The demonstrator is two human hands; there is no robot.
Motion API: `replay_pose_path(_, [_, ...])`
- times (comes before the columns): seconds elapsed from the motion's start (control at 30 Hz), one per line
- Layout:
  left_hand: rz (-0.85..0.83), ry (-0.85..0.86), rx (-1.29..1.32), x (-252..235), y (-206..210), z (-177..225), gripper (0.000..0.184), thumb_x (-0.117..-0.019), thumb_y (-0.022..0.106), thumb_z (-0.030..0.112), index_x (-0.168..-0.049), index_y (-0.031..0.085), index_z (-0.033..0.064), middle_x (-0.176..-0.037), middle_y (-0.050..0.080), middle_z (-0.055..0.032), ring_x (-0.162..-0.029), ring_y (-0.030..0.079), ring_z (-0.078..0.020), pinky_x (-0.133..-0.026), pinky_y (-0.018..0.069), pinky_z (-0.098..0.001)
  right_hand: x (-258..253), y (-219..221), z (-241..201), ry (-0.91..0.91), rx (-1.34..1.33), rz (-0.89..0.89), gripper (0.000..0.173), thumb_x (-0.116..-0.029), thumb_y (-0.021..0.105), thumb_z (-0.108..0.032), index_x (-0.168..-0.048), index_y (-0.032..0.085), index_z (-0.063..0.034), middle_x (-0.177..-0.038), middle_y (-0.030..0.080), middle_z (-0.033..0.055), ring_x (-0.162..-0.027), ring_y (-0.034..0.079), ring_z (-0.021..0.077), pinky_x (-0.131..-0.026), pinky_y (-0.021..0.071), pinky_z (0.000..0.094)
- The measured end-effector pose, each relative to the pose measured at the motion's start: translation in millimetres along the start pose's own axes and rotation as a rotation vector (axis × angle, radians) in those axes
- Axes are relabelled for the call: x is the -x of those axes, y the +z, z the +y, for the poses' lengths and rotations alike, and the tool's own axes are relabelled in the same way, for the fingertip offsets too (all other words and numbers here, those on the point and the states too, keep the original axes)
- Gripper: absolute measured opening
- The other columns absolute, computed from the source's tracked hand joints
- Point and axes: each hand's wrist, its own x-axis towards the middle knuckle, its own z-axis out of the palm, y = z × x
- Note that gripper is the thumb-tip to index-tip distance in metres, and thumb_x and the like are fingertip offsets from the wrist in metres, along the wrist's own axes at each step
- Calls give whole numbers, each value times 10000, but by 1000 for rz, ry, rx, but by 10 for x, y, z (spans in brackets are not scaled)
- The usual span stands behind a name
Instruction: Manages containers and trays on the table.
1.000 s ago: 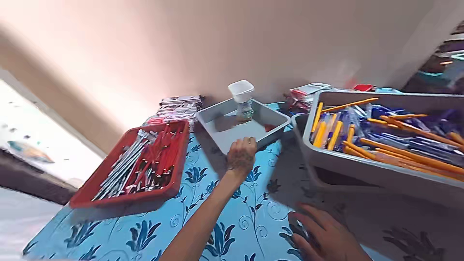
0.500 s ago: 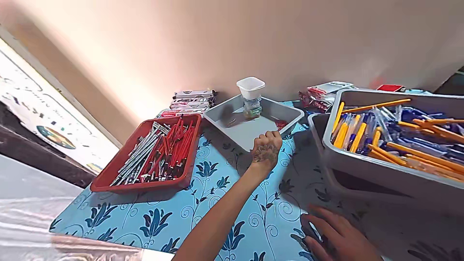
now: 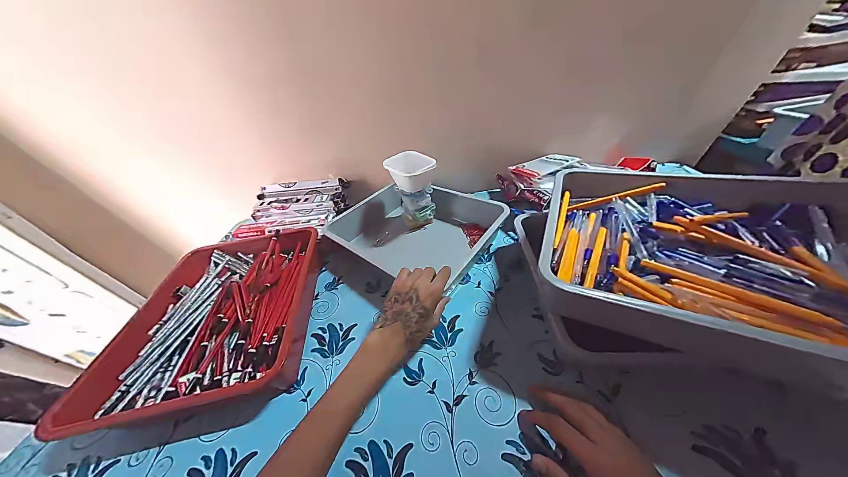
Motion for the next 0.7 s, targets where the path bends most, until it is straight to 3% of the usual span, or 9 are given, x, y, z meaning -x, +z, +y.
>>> replay_pose_path(0.17, [64, 135, 61, -58, 105, -30, 313, -943, 690, 184, -1124, 696, -71, -872, 724, -184, -803, 714, -346, -744, 542, -499, -16, -22, -24, 20, 7, -30, 372, -1003, 605, -295, -1203, 719, -3, -1366, 616, 280, -1235, 603, 476, -977, 501, 605])
replay_pose_path(0.33, [-20, 155, 95, -390, 183, 203, 377, -918, 722, 118, -1209, 641, -108, -945, 716, -217, -894, 706, -367, -817, 526, -506, -30, -29, -24, 27, 5, -32, 378, -1008, 601, -298, -1195, 720, 8, -1355, 618, 291, -1238, 599, 479, -1001, 483, 609])
replay_pose_path(0.43, [-14, 253, 152, -591, 278, 252, 585, -784, 759, -59, -1329, 560, -138, -1050, 701, -259, -1016, 688, -400, -974, 476, -555, -32, -29, -10, 6, 8, -24, 373, -1016, 596, -291, -1192, 718, 15, -1346, 622, 292, -1234, 601, 473, -1023, 474, 584])
replay_pose_path(0.47, [-14, 275, 191, -641, 298, 258, 648, -752, 778, -86, -1358, 549, -119, -1116, 687, -270, -1090, 669, -414, -1054, 434, -578, -29, -28, -5, 0, 9, -24, 374, -1017, 594, -292, -1192, 717, 14, -1345, 623, 292, -1235, 601, 469, -1027, 474, 579])
replay_pose_path(0.53, [21, 299, 235, -692, 332, 247, 703, -731, 800, -94, -1387, 548, -87, -1196, 653, -283, -1173, 629, -434, -1116, 385, -612, -16, -23, 1, 1, 4, -24, 374, -1022, 591, -298, -1200, 715, 7, -1348, 622, 288, -1236, 602, 461, -1025, 477, 575])
replay_pose_path(0.6, [91, 261, 172, -651, 308, 209, 678, -757, 799, -53, -1394, 566, -46, -1193, 658, -265, -1171, 633, -426, -1098, 406, -622, -8, -30, 4, 8, -11, -19, 372, -1020, 599, -299, -1207, 717, 1, -1349, 621, 287, -1227, 607, 461, -1007, 488, 580])
replay_pose_path(0.7, [100, 146, 63, -529, 259, 84, 451, -802, 769, 17, -1240, 674, -34, -1066, 694, -240, -1032, 675, -413, -915, 498, -592, 5, -15, 8, 1, -20, -12, 363, -1018, 604, -294, -1208, 717, -6, -1350, 622, 282, -1212, 613, 459, -991, 496, 573])
